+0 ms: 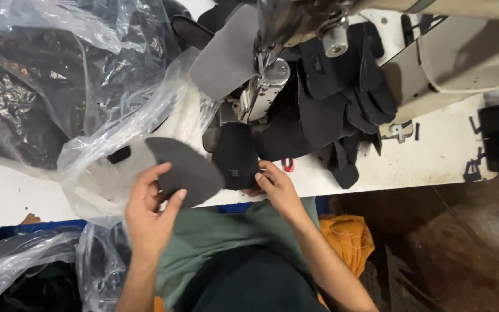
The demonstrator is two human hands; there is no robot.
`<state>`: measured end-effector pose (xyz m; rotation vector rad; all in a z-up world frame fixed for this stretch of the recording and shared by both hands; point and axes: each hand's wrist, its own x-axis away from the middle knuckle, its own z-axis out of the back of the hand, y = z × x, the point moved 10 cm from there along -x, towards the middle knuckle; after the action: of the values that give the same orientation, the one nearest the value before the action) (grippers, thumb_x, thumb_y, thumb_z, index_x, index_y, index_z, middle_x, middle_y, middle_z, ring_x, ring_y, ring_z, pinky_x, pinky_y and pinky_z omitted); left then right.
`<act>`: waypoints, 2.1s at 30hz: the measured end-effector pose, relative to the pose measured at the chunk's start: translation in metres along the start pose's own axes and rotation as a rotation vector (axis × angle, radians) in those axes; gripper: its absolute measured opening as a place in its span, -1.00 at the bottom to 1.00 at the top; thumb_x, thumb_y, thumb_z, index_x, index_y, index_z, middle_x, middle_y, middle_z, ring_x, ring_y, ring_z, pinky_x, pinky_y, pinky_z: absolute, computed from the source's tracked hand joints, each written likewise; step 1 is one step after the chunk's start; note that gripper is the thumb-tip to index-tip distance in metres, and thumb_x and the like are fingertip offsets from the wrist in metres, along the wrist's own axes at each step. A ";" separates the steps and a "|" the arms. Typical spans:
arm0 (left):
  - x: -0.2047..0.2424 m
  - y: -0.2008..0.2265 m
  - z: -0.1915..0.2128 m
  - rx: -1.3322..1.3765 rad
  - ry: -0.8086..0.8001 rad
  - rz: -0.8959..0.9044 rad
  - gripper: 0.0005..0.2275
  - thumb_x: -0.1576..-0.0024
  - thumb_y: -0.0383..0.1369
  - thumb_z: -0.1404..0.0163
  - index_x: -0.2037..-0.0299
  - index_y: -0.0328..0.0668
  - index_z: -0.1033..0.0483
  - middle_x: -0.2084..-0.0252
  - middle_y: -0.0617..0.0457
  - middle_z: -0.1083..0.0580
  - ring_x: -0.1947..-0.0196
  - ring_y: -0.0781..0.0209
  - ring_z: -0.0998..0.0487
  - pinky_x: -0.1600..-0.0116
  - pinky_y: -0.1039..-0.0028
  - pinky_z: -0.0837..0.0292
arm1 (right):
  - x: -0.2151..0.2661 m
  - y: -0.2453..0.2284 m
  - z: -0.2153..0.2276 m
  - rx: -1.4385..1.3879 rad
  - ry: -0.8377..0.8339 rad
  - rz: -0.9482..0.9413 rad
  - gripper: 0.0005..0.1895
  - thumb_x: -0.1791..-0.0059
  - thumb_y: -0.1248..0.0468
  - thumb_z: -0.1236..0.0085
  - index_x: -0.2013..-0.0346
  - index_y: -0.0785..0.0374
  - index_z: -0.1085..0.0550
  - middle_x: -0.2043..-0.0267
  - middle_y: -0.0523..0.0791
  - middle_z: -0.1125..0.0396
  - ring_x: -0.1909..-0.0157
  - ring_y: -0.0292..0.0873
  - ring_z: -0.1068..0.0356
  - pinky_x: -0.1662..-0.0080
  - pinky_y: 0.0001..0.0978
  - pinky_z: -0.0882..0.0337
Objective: The person stitches black fabric components of a shoe using an industrial sewing machine.
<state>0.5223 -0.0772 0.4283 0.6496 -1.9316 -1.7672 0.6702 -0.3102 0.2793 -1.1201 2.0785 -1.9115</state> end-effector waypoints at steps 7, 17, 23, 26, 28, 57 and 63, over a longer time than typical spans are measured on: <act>-0.019 -0.027 -0.060 -0.132 -0.152 -0.085 -0.70 -0.11 -0.61 -0.14 -0.07 -0.28 -0.56 -0.02 0.06 -0.45 0.17 0.40 -0.49 0.13 0.63 -0.42 | 0.000 -0.011 -0.006 -0.034 -0.018 -0.007 -0.62 -0.11 0.43 0.09 -0.24 0.39 -0.29 0.13 -0.05 -0.37 0.14 -0.20 -0.47 0.07 -0.24 -0.64; -0.039 -0.061 -0.078 -0.320 -0.244 -0.060 -0.71 -0.10 -0.60 -0.13 -0.02 -0.17 -0.60 0.12 0.03 -0.51 0.34 0.38 -0.50 0.27 0.60 -0.43 | 0.000 -0.012 -0.005 -0.041 -0.006 0.002 -0.62 -0.14 0.31 0.14 -0.24 0.37 -0.36 0.18 -0.06 -0.42 0.25 -0.20 -0.49 0.18 -0.31 -0.63; -0.040 -0.059 -0.075 -0.318 -0.216 -0.071 -0.72 -0.09 -0.60 -0.14 0.00 -0.15 -0.62 0.11 0.03 -0.53 0.31 0.37 -0.54 0.29 0.62 -0.44 | -0.002 -0.020 -0.013 0.039 0.062 -0.025 -0.64 -0.13 0.25 0.03 -0.17 0.36 -0.37 0.24 -0.06 -0.45 0.36 -0.22 -0.49 0.34 -0.39 -0.58; -0.038 -0.060 -0.075 -0.315 -0.215 -0.045 -0.72 -0.08 -0.59 -0.15 0.00 -0.14 -0.63 0.09 0.03 -0.54 0.28 0.35 -0.56 0.27 0.59 -0.46 | -0.001 -0.023 -0.014 0.081 0.099 0.010 -0.66 -0.11 0.28 0.00 -0.15 0.37 -0.37 0.24 -0.04 -0.47 0.38 -0.24 -0.48 0.40 -0.41 -0.57; -0.032 -0.061 -0.074 -0.340 -0.210 0.000 -0.72 -0.07 -0.57 -0.15 0.01 -0.12 -0.64 0.09 0.03 -0.56 0.30 0.31 -0.55 0.28 0.55 -0.46 | 0.002 -0.026 -0.015 0.096 0.119 0.036 -0.66 -0.11 0.30 -0.01 -0.15 0.38 -0.37 0.24 -0.03 -0.48 0.40 -0.24 -0.47 0.42 -0.41 -0.56; -0.133 0.084 -0.129 -0.122 -0.370 -0.159 -0.50 -0.02 -0.59 -0.11 -0.24 -0.21 -0.48 -0.20 -0.03 -0.51 -0.16 0.25 -0.50 -0.27 0.46 -0.34 | -0.017 -0.243 -0.042 0.043 0.105 0.435 -0.14 -0.05 0.41 0.02 -0.53 0.14 0.24 0.43 -0.02 -0.44 0.60 -0.21 -0.43 0.52 -0.45 -0.46; -0.139 0.089 -0.129 -0.183 -0.417 -0.246 -0.54 -0.03 -0.58 -0.11 -0.20 -0.19 -0.49 -0.15 0.04 -0.52 -0.13 0.30 -0.50 -0.25 0.50 -0.35 | 0.036 -0.282 -0.040 0.361 0.157 0.509 -0.32 -0.04 0.38 -0.02 -0.43 0.19 -0.04 0.25 -0.06 -0.52 0.39 -0.22 -0.54 0.37 -0.46 -0.57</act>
<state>0.7065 -0.0874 0.5274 0.5006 -1.9768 -2.3572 0.7462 -0.2810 0.5550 -0.3339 1.7514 -2.0279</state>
